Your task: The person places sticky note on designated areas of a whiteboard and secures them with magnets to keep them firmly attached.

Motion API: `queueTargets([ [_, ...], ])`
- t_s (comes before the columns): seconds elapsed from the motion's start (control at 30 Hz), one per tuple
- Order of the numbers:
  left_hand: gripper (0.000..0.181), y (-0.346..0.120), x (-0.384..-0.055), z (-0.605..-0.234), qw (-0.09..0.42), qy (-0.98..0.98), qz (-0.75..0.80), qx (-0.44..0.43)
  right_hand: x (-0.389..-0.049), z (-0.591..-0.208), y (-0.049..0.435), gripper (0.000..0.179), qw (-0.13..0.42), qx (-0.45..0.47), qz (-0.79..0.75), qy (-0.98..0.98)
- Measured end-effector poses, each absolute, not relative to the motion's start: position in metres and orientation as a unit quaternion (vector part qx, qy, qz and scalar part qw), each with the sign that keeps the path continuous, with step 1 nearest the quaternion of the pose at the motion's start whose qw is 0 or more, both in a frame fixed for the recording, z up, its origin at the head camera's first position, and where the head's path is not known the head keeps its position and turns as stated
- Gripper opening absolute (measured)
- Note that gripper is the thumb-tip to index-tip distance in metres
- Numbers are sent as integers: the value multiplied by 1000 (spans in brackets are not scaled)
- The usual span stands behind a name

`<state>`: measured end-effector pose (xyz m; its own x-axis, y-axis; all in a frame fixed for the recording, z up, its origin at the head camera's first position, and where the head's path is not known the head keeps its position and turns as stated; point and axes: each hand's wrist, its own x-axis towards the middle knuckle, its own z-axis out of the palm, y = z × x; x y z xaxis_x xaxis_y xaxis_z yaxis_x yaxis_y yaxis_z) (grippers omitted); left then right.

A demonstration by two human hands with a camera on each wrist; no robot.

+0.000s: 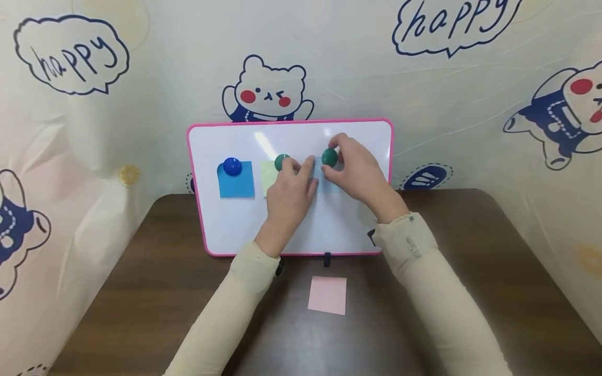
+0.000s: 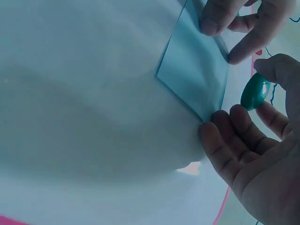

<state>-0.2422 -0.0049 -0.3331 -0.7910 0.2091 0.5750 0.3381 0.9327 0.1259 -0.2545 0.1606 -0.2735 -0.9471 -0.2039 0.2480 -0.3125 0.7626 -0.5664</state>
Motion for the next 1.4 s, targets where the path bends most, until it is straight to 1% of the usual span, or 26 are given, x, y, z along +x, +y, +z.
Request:
queueTargets([
  [0.1,57,-5,-243,-332,294,-939,-107,-145,-254,-272,162,51,85,139,288,-944],
  [0.17,56,-6,-243,-332,293,-939,-107,-145,-254,-274,161,51,95,144,261,-950],
  [0.4,55,-7,-244,-333,285,-940,-112,-149,-253,-285,156,51,159,172,150,-961],
  [0.57,55,-6,-243,-334,285,-941,-113,-146,-254,-290,153,50,197,192,107,-955],
  [0.9,55,-4,-241,-336,289,-938,-118,-147,-255,-293,154,50,213,196,86,-953],
  [1.03,54,-3,-241,-335,291,-938,-118,-148,-253,-290,155,49,203,188,94,-956],
  [1.17,49,-2,-241,-335,294,-936,-115,-157,-246,-290,162,50,165,157,126,-965],
  [1.3,43,-3,-240,-340,305,-929,-113,-177,-233,-299,181,47,135,126,164,-969],
  [1.4,41,-5,-239,-345,322,-918,-116,-199,-219,-309,200,42,117,106,187,-970],
])
